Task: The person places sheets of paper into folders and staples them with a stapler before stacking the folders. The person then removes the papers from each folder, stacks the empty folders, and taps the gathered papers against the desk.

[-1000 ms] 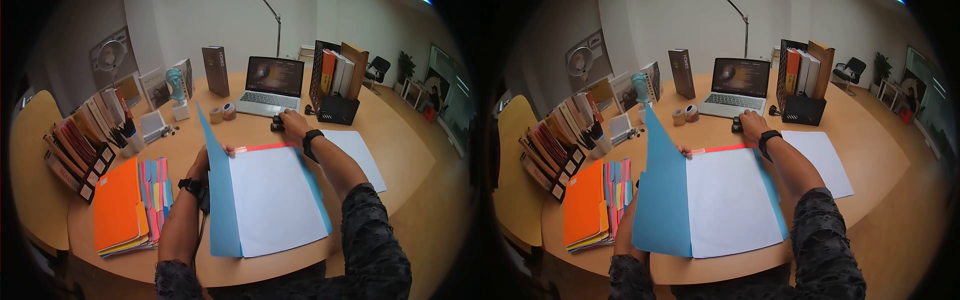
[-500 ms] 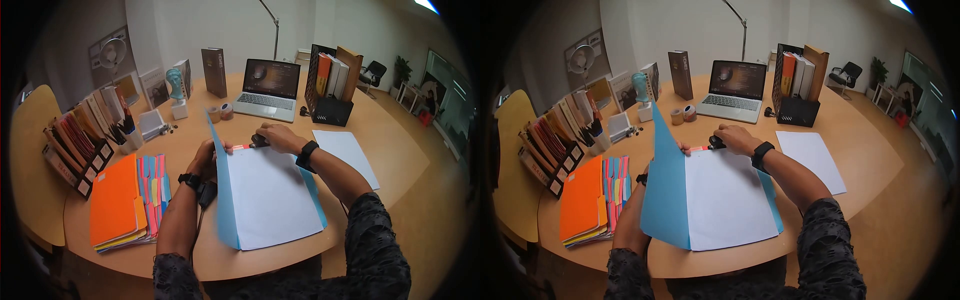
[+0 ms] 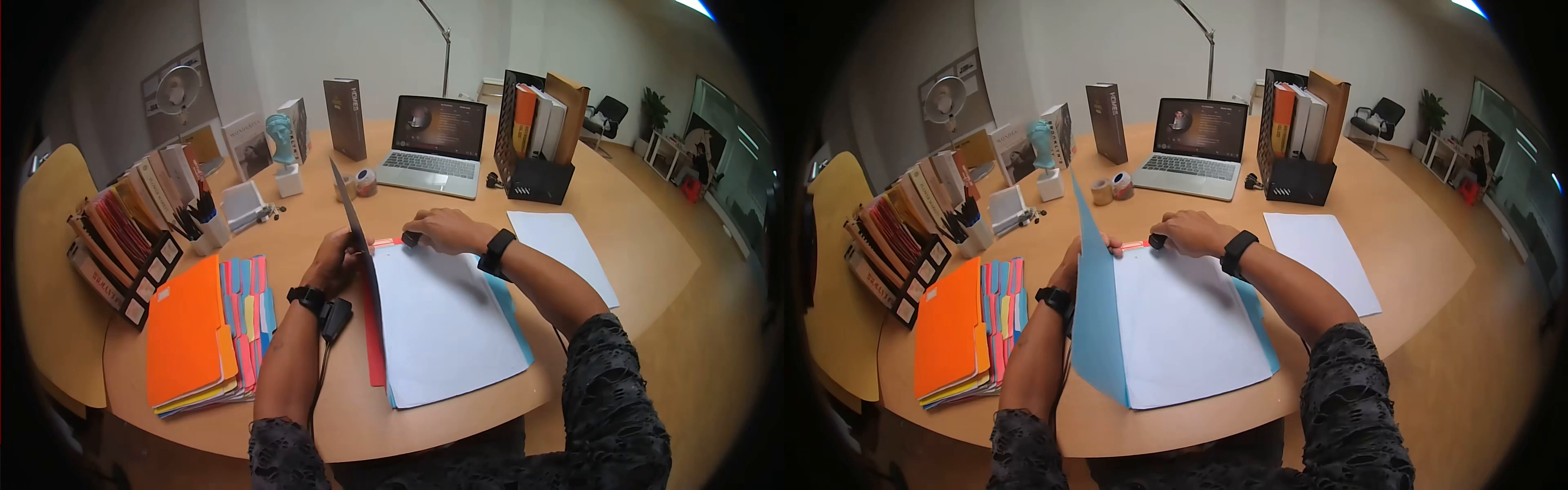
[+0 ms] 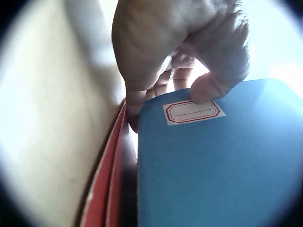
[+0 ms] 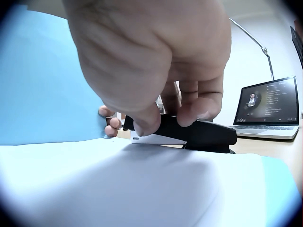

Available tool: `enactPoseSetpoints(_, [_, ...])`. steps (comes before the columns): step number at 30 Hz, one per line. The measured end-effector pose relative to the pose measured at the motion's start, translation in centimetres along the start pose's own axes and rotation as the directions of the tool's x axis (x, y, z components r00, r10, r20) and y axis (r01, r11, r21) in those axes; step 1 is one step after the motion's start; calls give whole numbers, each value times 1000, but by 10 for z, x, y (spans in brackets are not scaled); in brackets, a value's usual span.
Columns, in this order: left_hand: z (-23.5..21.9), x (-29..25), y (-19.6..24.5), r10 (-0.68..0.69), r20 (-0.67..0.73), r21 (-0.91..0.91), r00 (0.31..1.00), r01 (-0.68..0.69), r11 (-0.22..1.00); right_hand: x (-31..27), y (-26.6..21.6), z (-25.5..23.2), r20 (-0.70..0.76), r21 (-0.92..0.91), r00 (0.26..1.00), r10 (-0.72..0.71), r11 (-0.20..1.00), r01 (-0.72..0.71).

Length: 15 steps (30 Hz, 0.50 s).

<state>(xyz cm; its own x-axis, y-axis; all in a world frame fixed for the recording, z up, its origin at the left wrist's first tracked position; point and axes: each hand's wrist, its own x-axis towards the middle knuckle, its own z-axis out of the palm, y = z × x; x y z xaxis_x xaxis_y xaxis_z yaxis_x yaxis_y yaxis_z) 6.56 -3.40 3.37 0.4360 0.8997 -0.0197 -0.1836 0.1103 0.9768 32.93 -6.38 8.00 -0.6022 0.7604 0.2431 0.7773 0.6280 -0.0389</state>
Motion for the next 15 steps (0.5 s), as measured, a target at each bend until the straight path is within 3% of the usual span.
enactPoseSetpoints(1, [1,1,-1,69,24,43,997,-70,997,1,1,1,30,-3,1000,2,1000,-2])
enactPoseSetpoints(5, [10,-5,2,71,-28,87,997,-68,994,2,5,19,40,-28,999,-34,999,35])
enactPoseSetpoints(7, [13,-9,3,87,-6,72,996,-87,994,-1,3,30,-94,-63,994,-58,997,52])
enactPoseSetpoints(8, [14,-9,4,143,19,60,990,-144,988,1,4,26,-87,-53,995,-56,997,51])
enactPoseSetpoints(12, [11,-2,-3,80,-61,105,995,-74,992,2,3,14,53,9,999,-4,1000,4])
enactPoseSetpoints(14, [14,-3,-4,108,-58,79,992,-104,991,-2,0,29,-113,-69,992,-49,997,42])
enactPoseSetpoints(15, [16,-4,-3,143,-50,55,988,-140,989,-2,3,30,-113,-69,992,-56,996,48])
